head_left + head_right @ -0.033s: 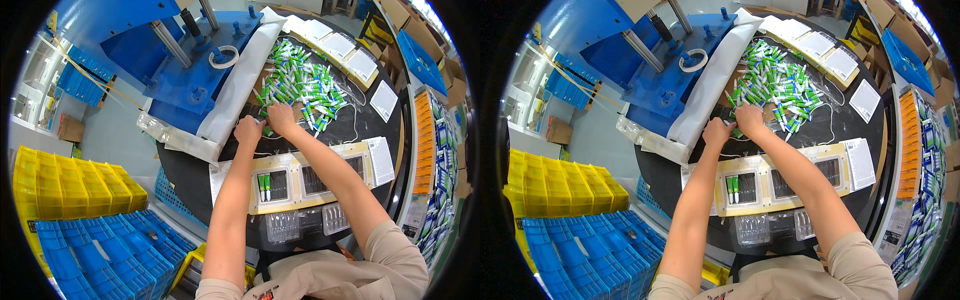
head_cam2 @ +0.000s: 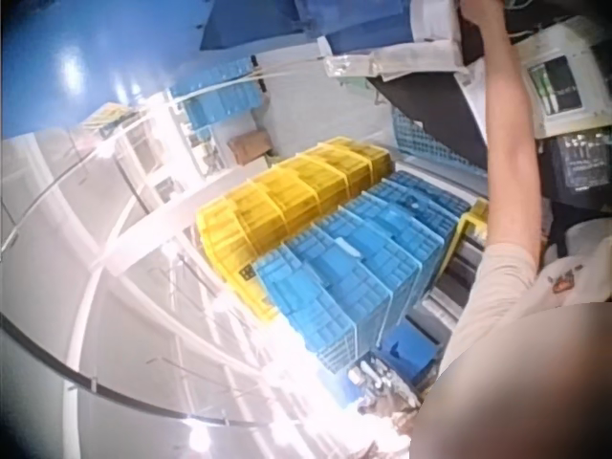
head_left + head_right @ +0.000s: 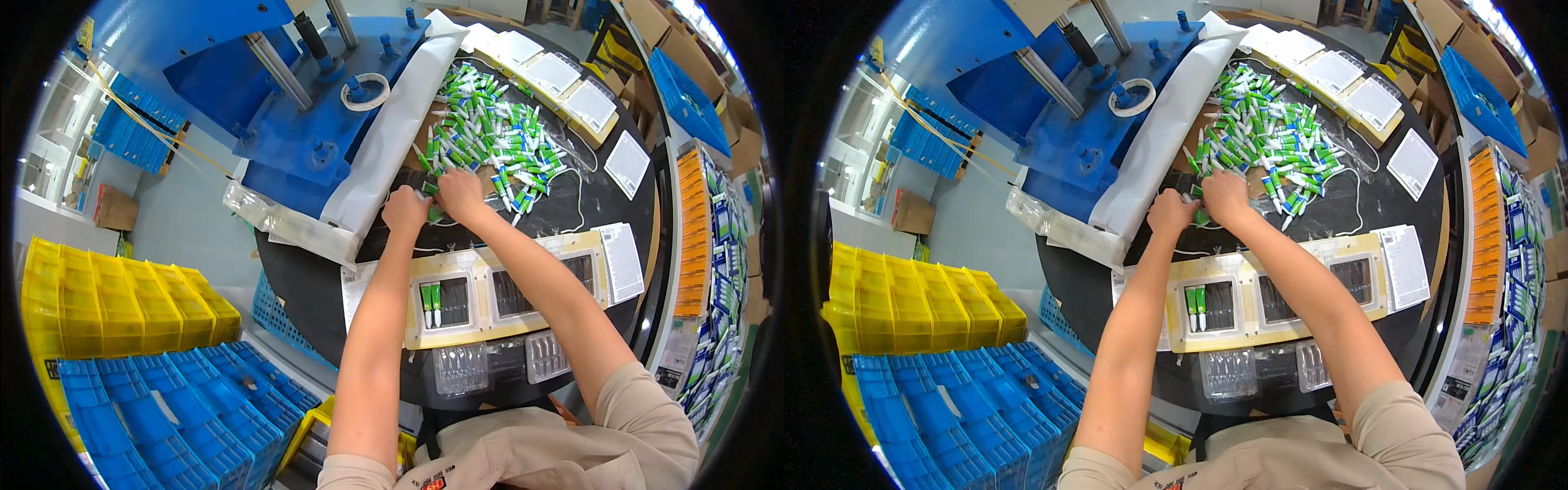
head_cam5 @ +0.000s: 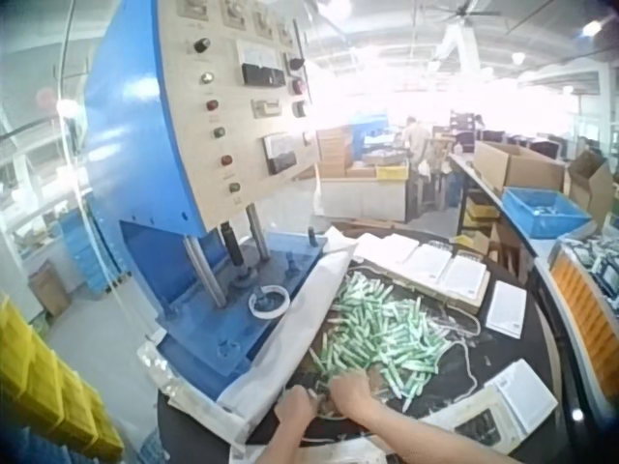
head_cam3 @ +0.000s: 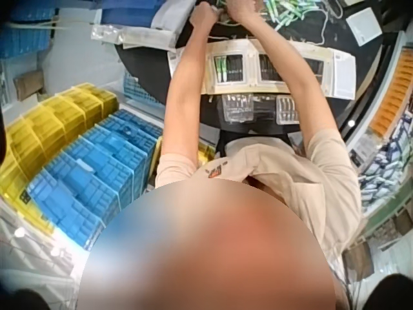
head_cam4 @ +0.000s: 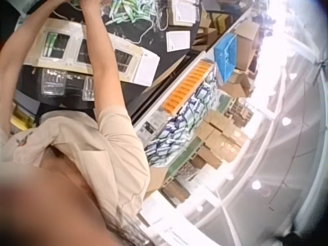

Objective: The person places green cylindrical batteries into a multi-slot wooden fixture, then covers them with white paper sheets and clear plastic trays. The person repeats this sequence multiple times, handling batteries, paper, and trays by hand.

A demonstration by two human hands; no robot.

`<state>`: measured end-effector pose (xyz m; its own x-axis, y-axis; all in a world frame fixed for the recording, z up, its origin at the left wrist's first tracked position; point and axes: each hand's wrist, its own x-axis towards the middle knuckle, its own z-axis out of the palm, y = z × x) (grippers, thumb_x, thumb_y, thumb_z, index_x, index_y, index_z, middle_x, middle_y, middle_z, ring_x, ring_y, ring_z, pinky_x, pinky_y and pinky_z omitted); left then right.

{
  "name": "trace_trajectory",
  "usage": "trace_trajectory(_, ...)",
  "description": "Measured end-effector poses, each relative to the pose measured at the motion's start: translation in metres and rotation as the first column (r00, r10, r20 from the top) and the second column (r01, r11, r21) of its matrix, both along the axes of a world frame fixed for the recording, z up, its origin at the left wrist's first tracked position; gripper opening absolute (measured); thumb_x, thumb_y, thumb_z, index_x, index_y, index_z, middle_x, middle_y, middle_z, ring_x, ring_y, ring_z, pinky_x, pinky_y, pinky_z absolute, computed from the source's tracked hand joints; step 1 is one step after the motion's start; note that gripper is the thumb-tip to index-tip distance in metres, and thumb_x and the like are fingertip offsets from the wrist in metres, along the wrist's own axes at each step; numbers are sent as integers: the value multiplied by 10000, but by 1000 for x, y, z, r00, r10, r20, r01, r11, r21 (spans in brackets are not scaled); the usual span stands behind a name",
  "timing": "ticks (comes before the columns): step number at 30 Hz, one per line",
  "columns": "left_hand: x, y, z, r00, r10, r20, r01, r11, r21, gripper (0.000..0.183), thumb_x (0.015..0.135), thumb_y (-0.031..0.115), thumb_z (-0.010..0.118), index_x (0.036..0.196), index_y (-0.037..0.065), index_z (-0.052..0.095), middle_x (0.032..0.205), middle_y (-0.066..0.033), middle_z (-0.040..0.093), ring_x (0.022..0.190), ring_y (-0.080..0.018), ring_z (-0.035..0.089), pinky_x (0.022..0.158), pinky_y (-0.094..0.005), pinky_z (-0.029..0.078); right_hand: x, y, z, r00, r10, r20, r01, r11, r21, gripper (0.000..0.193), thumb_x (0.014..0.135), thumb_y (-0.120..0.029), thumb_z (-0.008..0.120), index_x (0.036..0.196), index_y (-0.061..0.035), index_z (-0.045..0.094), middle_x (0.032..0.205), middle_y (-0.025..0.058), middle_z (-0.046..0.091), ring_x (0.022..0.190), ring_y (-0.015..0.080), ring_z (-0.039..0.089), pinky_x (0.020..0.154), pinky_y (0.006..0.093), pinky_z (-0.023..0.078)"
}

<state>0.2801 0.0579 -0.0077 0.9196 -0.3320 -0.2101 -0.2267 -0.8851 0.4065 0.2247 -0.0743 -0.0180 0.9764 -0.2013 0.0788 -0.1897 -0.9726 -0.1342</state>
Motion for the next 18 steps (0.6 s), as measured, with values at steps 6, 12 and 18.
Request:
trace_trajectory(6, -42, 35, 29, 993, -116, -31, 69, 764, -641, 169, 859, 169, 751, 957, 31, 740, 956, -131, 745, 838, -287, 722, 760, -388, 574, -123, 2, 42, 961, -160, 226, 39, 886, 463, 216, 882, -167, 707, 1037, -17, 721, 953, 144, 658, 912, 346, 648, 754, 447, 513)
trace_trajectory(12, -164, 113, 38, 609, -530, 590, 745, 638, -196, 313, 813, 59, 704, 1122, 10, 708, 1181, -98, 713, 1035, -249, 697, 860, -366, 569, -225, 68, 41, 946, -116, 303, -52, 867, 495, 261, 845, -54, 733, 1101, -14, 705, 919, 156, 636, 831, 351, 630, 721, 431, 526)
trace_trajectory(18, -180, 131, 16, 553, -616, 561, 772, 632, -66, 323, 857, 54, 635, 1168, -3, 700, 1233, -107, 701, 1126, -249, 676, 1027, -429, 506, -215, 99, 24, 887, -42, 460, -112, 946, 303, 244, 787, -86, 784, 1020, -46, 725, 839, 77, 619, 751, 266, 612, 644, 390, 510)
